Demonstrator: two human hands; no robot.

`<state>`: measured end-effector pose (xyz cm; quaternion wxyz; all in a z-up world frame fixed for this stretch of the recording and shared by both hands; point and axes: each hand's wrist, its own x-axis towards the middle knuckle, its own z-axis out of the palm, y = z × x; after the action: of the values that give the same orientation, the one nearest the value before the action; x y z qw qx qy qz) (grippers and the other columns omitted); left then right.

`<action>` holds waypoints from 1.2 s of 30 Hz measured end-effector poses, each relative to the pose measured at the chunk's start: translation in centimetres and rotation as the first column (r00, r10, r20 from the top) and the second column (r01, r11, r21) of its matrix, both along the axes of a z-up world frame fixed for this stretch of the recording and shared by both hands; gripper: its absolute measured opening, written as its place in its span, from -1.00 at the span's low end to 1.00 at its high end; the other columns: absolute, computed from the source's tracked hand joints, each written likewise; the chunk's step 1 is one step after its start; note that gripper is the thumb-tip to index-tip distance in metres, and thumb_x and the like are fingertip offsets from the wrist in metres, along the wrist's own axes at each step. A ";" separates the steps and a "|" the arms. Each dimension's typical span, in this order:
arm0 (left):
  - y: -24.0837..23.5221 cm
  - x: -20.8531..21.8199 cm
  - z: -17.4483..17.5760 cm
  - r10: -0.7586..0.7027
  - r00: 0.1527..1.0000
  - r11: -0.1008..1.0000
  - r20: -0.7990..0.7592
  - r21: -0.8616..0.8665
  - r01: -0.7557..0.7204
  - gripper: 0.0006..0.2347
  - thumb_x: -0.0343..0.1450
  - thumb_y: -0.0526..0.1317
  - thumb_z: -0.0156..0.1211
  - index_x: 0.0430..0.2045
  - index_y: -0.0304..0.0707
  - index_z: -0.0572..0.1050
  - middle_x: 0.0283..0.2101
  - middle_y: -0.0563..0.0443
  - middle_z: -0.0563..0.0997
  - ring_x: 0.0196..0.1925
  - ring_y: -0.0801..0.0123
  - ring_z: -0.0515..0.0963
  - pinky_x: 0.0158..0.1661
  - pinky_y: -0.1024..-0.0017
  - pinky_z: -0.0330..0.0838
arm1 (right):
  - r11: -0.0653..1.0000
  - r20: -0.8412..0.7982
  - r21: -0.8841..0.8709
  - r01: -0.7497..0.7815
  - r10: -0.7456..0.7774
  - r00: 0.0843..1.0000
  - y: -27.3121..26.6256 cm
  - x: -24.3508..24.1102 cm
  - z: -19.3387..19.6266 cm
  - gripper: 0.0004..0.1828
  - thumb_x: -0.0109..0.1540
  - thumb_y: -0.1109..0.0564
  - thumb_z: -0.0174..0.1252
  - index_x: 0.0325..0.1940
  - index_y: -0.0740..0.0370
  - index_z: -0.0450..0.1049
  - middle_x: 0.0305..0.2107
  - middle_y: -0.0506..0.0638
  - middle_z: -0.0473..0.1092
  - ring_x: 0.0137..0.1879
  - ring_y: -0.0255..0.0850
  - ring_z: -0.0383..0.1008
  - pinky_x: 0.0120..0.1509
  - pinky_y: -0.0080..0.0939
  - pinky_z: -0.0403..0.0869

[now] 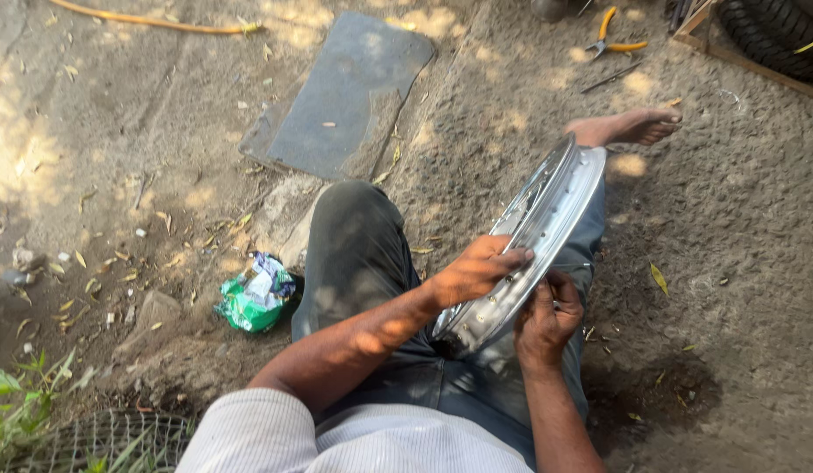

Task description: The person sits on the ground and repeatedly inserts small metal pins into holes along a bicycle wheel rim. They rotate the rim to access different sections and continue inserting pins until the clip ends.

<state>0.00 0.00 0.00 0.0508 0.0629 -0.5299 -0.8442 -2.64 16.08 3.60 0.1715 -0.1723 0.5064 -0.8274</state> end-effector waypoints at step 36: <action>-1.0 3.0 4.7 0.028 0.694 0.435 -0.720 -0.616 -0.657 -0.76 0.68 -0.18 -0.04 0.07 -0.39 0.46 -0.07 -0.25 0.57 -0.10 0.04 0.56 -0.07 0.25 0.46 | 0.989 0.413 0.060 -0.135 0.098 0.905 -6.8 -8.7 -2.5 -0.73 0.26 -0.01 0.04 -0.21 0.24 0.49 -0.53 -0.10 0.43 -0.53 -0.38 0.44 -0.53 -0.40 0.44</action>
<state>3.01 -0.96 4.69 0.4268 -0.1336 -0.7932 -0.4134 -11.37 9.24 1.10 0.3301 -0.0177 0.4838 -0.8103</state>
